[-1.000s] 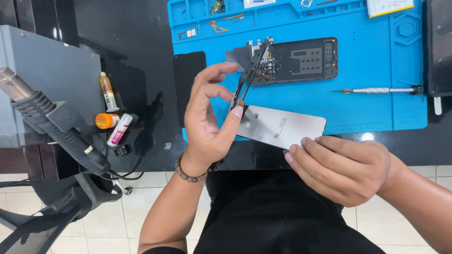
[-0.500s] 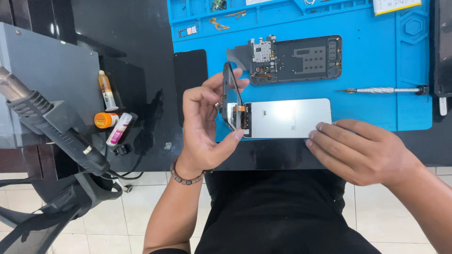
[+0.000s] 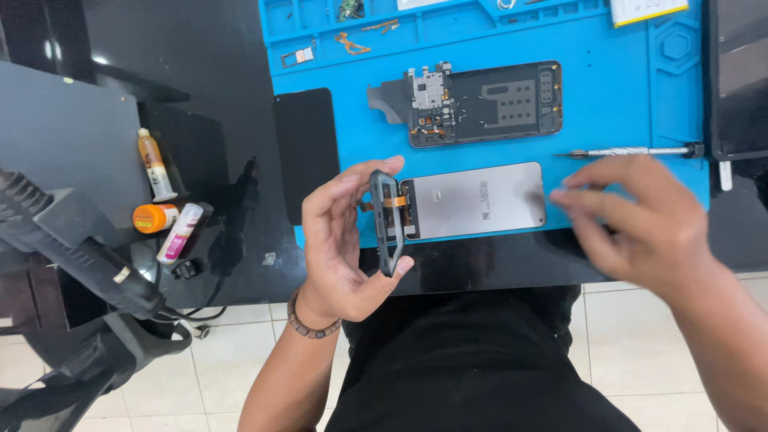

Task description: The person handles a disassembled smartphone, connecting a ribbon cable to the internal components. They then use a metal prying tool to separate the screen assembly from the phone's frame and remove a small internal part.

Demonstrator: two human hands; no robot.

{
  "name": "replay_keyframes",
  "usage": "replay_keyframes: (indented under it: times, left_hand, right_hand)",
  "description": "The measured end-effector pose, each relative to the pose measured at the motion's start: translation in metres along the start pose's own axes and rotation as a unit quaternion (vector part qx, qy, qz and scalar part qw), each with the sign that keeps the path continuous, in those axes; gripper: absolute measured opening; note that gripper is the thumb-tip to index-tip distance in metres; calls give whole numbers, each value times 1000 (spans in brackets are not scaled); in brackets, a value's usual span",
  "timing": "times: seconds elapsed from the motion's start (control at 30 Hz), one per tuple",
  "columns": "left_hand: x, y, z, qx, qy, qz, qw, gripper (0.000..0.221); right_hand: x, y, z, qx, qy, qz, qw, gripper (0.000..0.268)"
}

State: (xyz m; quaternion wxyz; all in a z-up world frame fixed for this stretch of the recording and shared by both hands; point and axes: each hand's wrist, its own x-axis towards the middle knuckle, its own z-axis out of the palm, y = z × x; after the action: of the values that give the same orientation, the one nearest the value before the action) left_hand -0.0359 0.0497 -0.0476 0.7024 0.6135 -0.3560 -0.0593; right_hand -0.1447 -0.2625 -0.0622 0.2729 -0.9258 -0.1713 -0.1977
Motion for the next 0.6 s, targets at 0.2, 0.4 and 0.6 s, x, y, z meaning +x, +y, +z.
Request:
replay_keyframes:
  times: [0.2,0.4,0.6]
  left_hand:
    - [-4,-4,3,20,1,8,1000,63]
    - [-5,-5,-1,17,0,21,1000,63]
    - [-7,-8,-4,14,-5,33,999,63]
  right_hand:
    - [4,52,-40,-115,-79,219,966,20]
    - [1,83,-19,-202,-116,249,940,25]
    - [24,33,-16,-383,-79,59,919,31]
